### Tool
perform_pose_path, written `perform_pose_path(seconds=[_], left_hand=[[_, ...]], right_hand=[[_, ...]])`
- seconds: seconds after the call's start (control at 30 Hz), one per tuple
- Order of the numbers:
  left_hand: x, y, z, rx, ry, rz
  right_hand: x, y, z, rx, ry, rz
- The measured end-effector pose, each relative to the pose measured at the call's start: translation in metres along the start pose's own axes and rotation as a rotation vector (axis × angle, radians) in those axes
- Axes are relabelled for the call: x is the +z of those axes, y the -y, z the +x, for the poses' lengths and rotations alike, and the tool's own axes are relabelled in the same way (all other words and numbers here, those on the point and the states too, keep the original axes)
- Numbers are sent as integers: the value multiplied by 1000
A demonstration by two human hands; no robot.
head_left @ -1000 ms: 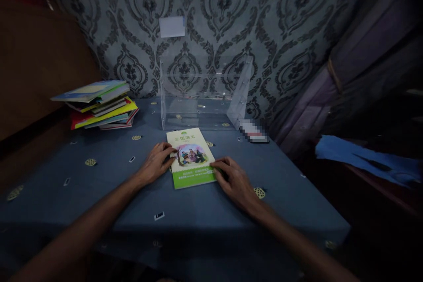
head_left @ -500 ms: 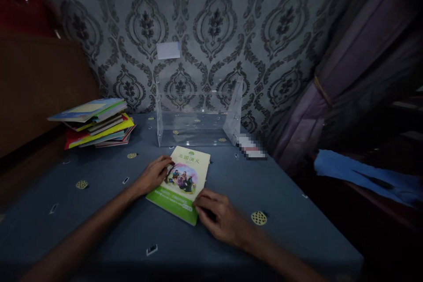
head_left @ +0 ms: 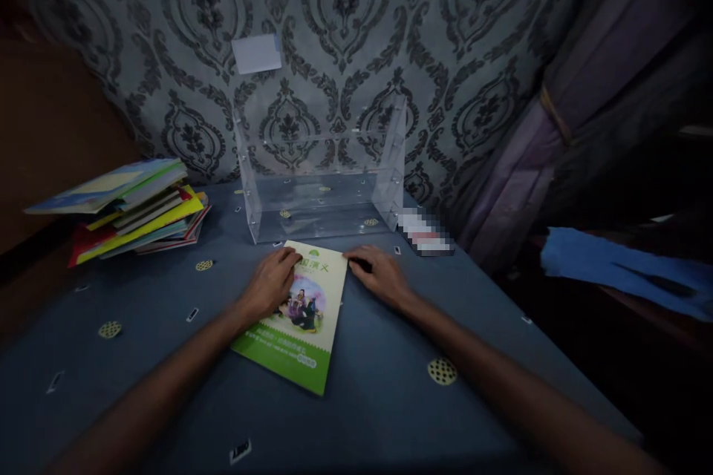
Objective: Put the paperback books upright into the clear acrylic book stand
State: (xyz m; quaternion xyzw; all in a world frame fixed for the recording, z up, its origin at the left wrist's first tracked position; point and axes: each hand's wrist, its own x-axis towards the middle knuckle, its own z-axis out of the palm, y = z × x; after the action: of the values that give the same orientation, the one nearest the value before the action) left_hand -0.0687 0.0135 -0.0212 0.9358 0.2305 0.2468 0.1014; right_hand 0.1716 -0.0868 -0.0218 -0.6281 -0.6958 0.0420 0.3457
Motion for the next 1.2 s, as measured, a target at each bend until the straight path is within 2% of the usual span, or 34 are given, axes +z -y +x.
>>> perform_pose_path(seconds=[0.1, 0.27, 0.43, 0.6, 0.67, 0.73, 0.8, 0.87, 0.93, 0.97, 1.0, 1.07, 1.2], left_hand=[[1, 4, -1, -5, -19, -53], [-1, 9, 4, -45, -21, -98], [-1, 14, 10, 5, -1, -73], [-1, 21, 16, -13, -70, -63], [2, 25, 18, -55, -110, -76], [4, 30, 20, -85, -138, -91], [5, 35, 21, -98, -150, -100], [6, 38, 22, -105, -157, -109], [5, 40, 23, -102, -159, -120], [5, 41, 23, -99, -159, -126], [5, 41, 23, -97, -159, -132], [6, 43, 23, -95, -160, -144], [7, 45, 23, -100, -168, -162]], right_hand=[[-1, -9, -3, 23, -18, 68], [-3, -4, -2, 23, -49, 102], [-10, -1, -2, 9, -22, 126], [-14, 0, -2, -26, -39, 16], [-11, 20, -5, -90, -90, -35], [-4, 61, -12, -224, -120, 1], [8, 116, -23, -456, -56, 114], [23, 173, -36, -730, 75, 145], [37, 217, -48, -999, 170, 73], [42, 230, -52, -1092, 194, 30], [47, 239, -57, -1154, 210, -13], [52, 241, -62, -1178, 230, -88], [53, 223, -64, -1046, 233, -164]])
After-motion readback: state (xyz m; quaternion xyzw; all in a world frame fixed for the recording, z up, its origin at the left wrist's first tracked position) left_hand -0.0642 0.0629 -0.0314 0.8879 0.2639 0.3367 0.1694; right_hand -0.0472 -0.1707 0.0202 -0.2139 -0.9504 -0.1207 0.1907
